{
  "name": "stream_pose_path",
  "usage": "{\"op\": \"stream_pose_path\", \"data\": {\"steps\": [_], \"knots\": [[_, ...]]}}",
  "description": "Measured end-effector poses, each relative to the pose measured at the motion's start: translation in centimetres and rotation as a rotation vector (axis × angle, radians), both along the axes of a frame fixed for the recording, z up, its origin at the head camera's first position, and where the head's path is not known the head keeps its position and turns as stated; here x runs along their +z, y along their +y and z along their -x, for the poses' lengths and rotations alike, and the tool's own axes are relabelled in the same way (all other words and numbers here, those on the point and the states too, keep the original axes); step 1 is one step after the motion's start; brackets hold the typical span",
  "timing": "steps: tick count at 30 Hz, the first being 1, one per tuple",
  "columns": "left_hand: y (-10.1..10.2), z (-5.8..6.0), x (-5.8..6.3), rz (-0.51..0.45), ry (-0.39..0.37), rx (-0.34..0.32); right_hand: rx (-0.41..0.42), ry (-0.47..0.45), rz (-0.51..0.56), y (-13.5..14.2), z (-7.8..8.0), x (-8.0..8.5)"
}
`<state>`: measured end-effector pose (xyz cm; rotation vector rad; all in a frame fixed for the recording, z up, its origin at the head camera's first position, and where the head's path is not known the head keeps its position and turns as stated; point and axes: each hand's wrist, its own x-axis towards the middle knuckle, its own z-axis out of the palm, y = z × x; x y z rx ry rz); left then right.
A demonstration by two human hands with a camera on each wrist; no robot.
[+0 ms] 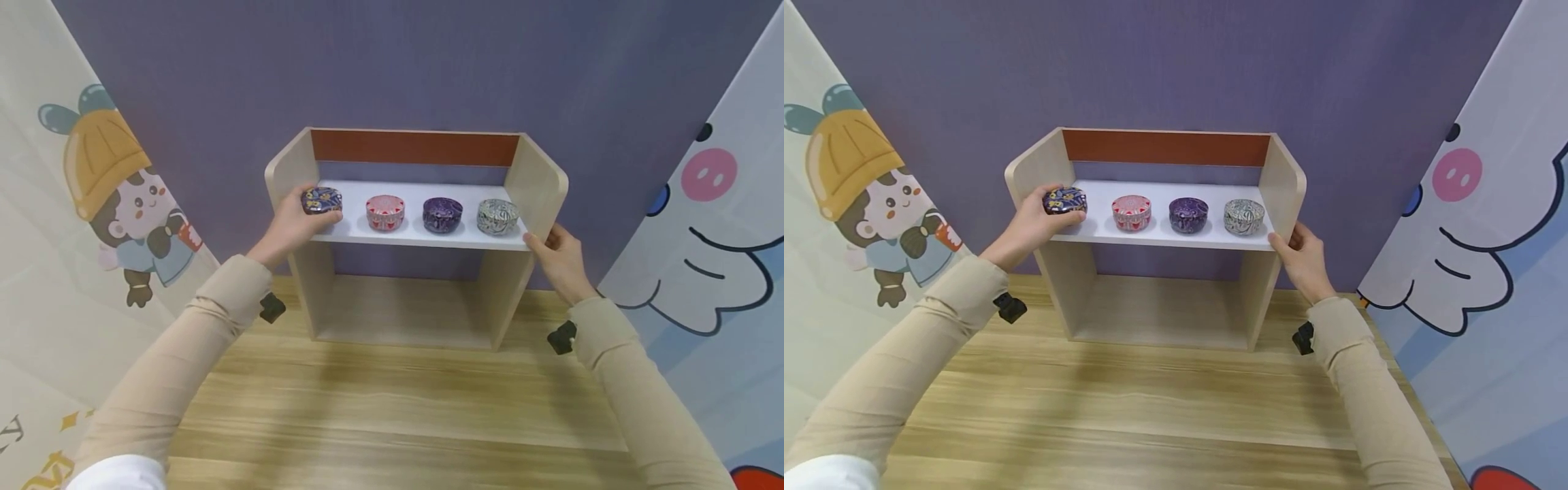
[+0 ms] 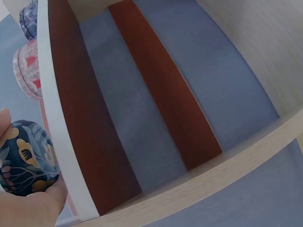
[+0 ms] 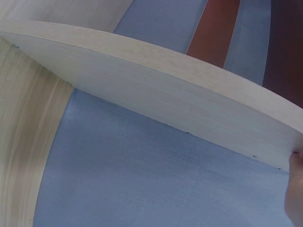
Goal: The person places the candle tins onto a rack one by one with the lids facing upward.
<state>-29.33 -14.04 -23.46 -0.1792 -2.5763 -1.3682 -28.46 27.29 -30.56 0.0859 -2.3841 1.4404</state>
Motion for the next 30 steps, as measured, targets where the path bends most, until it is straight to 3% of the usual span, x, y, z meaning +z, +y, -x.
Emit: {"op": "stream_pose_path", "data": {"steps": [14, 30], "knots": [[0.6, 1.6, -0.6, 0.028, -0.053, 0.023, 0.002, -0.004, 0.0, 0.1, 0.1, -0.1], [0.9, 2.0, -0.5, 0.114, -0.074, 0.04, -0.008, 0.007, 0.003, -0.1, 0.0, -0.1]]}}
